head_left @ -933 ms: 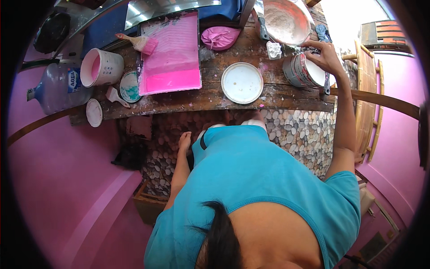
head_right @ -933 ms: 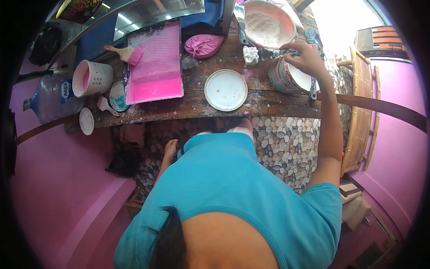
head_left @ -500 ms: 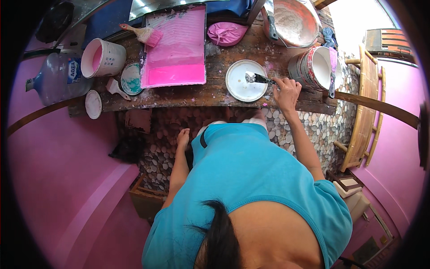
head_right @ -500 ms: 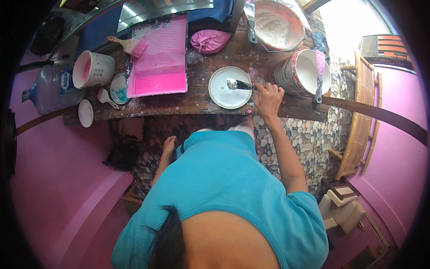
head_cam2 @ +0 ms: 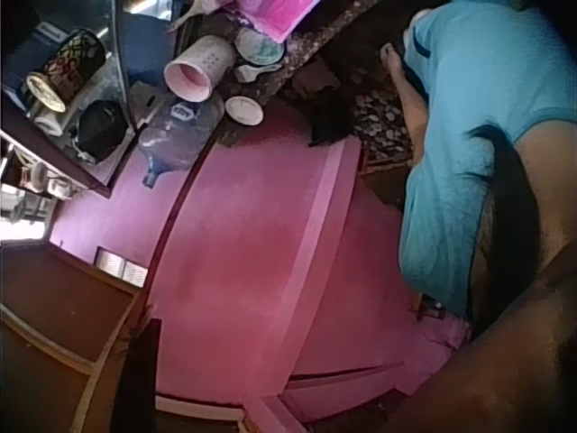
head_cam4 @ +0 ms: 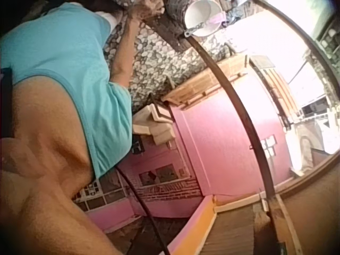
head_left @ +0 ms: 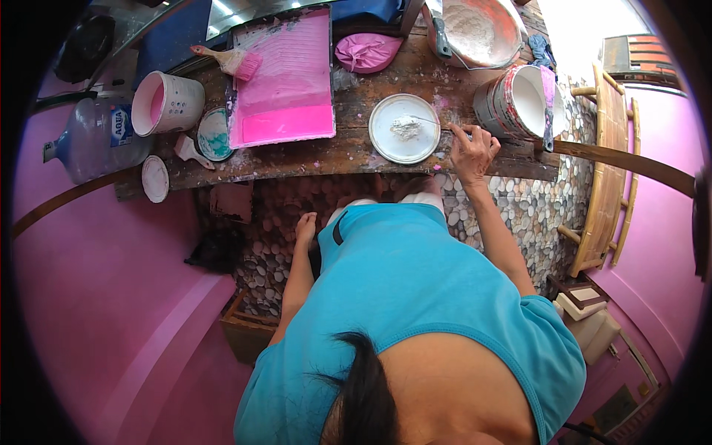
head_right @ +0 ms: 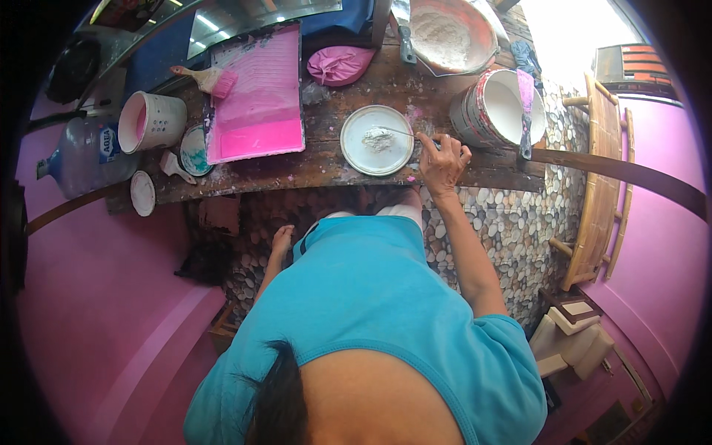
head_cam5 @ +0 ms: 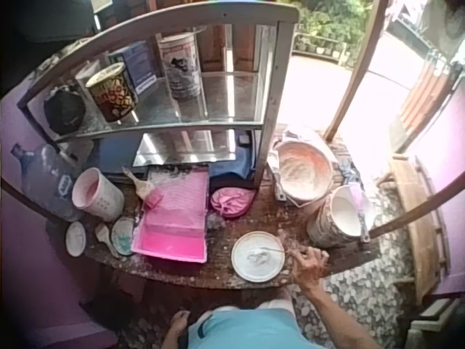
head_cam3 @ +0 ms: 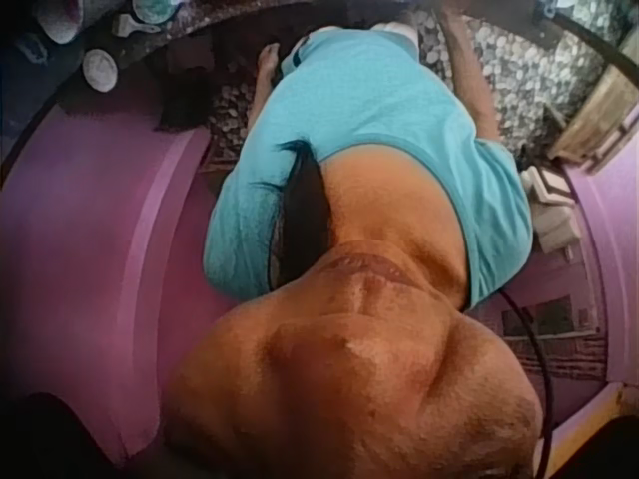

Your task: The person picks up a paint lid and places it on a table, then uses a scraper to scoop white paste from a container into the lid and mixes it with a brush. They also clean their hands with a cloth and later mix a larger quantity of the substance in the lid with the scraper.

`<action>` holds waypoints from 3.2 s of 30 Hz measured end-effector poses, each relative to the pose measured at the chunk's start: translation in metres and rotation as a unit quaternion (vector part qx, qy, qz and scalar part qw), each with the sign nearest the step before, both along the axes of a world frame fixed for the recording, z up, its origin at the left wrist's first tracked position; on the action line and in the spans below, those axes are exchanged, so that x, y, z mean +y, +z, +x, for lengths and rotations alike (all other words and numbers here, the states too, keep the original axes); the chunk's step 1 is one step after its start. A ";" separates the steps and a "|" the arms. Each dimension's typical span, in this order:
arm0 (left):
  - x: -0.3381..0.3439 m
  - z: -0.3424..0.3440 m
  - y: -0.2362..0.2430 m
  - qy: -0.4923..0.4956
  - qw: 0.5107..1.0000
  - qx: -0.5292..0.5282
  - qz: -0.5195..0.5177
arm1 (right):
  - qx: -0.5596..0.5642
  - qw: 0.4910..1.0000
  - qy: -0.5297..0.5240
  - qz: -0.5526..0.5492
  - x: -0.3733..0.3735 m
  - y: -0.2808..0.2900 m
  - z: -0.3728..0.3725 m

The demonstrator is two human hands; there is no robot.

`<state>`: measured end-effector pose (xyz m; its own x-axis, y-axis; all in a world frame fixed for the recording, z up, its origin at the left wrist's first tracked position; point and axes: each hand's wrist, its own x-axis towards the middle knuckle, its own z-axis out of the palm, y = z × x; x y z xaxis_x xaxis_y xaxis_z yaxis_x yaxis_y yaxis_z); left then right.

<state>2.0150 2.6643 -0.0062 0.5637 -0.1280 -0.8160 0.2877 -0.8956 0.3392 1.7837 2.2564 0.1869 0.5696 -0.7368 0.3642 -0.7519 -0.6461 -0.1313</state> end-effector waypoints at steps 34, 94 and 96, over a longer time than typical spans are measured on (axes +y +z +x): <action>0.005 0.011 -0.011 -0.031 0.999 -0.013 -0.024 | -0.010 0.963 -0.075 0.261 0.019 -0.042 -0.041; 0.014 0.009 -0.025 -0.022 0.999 -0.020 -0.042 | 0.018 0.987 0.023 0.160 -0.019 -0.033 0.014; 0.013 0.010 -0.025 -0.020 0.999 -0.018 -0.044 | 0.040 0.983 0.009 0.180 -0.020 -0.036 0.017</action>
